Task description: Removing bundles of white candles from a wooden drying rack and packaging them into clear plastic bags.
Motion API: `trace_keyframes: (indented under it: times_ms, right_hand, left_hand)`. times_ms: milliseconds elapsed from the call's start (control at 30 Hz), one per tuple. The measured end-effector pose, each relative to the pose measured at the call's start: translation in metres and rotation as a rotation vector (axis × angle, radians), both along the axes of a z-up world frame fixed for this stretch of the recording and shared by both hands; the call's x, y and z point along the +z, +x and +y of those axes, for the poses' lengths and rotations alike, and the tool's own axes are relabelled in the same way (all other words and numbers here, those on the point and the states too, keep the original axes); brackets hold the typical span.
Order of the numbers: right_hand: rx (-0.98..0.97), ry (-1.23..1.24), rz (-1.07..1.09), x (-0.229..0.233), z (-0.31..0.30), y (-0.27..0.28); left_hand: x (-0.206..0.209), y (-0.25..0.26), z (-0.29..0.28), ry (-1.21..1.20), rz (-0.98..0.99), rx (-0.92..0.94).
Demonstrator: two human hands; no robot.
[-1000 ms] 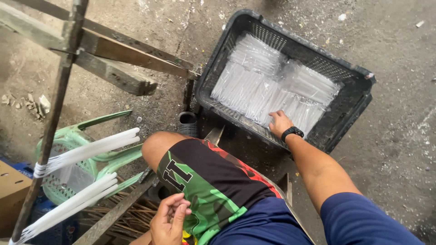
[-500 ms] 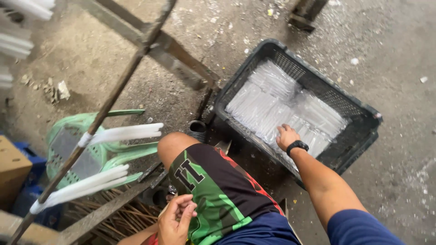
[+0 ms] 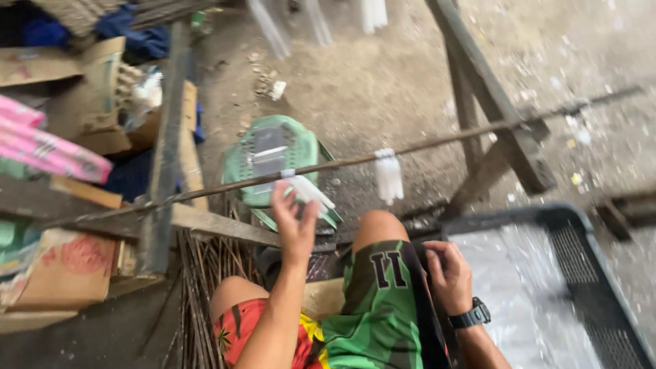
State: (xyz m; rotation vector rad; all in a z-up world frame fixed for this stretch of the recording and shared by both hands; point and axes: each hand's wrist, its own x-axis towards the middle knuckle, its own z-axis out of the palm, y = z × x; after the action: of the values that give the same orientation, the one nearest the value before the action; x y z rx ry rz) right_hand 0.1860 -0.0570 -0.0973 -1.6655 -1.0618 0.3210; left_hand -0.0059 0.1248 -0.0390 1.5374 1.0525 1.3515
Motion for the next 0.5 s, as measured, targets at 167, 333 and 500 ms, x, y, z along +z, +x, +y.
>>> trace_keyframes:
  times_ms: [167, 333, 500]
  right_hand:
    - [0.188, 0.272, -0.199, 0.116, 0.044, -0.036]
    - [0.277, 0.450, -0.407, 0.180, 0.081, -0.051]
    - [0.380, 0.174, -0.613, 0.184, 0.124, -0.054]
  left_hand:
    - [0.029, -0.002, 0.006, -0.230, 0.102, -0.252]
    - [0.042, -0.018, -0.018, -0.386, 0.034, -0.347]
    - [0.056, -0.030, -0.046, -0.712, -0.648, -0.726]
